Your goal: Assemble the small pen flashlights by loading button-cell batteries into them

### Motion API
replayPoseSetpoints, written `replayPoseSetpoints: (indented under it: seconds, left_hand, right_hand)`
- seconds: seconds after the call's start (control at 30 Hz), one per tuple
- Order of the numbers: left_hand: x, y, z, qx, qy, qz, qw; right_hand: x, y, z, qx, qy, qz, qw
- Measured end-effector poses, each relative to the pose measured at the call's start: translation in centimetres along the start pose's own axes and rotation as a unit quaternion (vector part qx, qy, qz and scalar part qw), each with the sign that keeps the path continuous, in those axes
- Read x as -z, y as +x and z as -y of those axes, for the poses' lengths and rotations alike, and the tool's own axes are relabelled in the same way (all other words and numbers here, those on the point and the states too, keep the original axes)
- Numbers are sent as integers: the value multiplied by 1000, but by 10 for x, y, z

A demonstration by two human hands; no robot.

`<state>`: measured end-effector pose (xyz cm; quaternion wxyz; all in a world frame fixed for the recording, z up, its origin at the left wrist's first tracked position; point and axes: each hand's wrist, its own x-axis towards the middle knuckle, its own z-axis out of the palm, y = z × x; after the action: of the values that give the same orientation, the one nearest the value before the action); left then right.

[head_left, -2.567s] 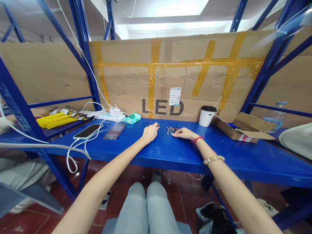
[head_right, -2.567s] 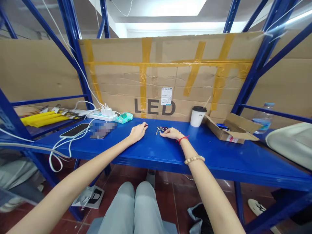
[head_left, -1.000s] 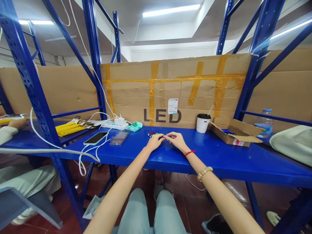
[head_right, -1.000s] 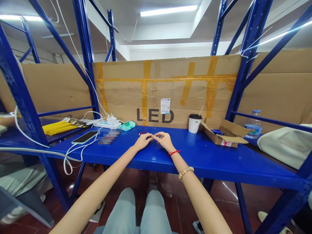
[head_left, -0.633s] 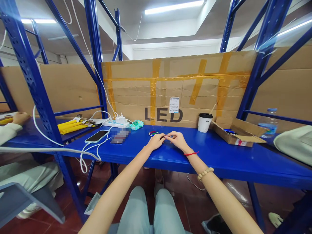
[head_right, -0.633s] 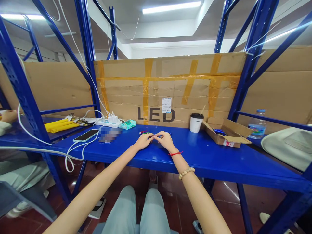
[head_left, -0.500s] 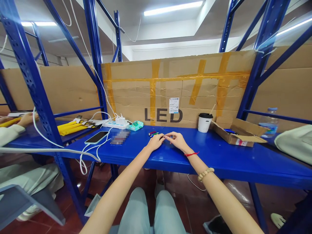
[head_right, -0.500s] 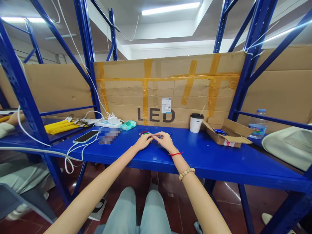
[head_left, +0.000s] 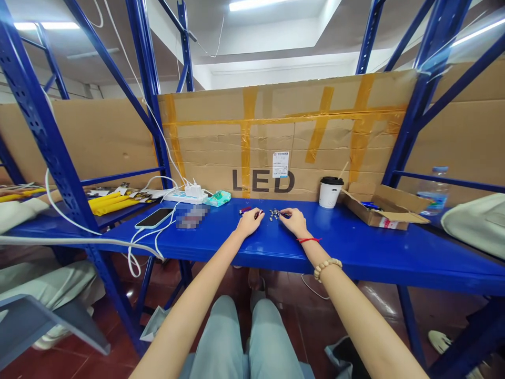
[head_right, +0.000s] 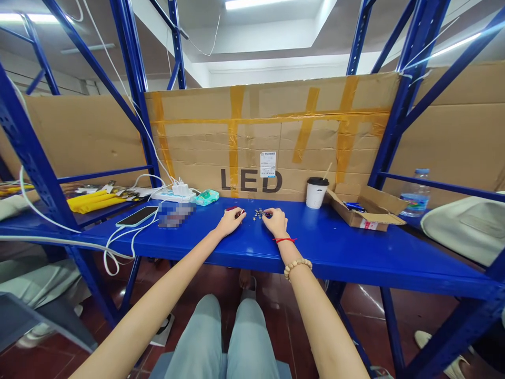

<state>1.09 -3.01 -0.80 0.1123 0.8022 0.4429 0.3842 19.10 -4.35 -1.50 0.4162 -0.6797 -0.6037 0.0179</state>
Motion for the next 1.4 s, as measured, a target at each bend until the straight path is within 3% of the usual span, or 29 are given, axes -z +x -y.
replayPoseSetpoints:
  seconds: [0.13,0.33,1.4]
  left_hand:
    - [2,-2,-4,-8,-4,11,1000]
    - [4,-4,-7,-15,-10,22,1000]
    - [1,-1,-1,-42,1,34,999]
  right_hand:
    - [-3,-3,3,56,-26,41,997]
    - [-4,-4,3,79,-49,66,993]
    - [-2,-1,2,50,-85,96,991]
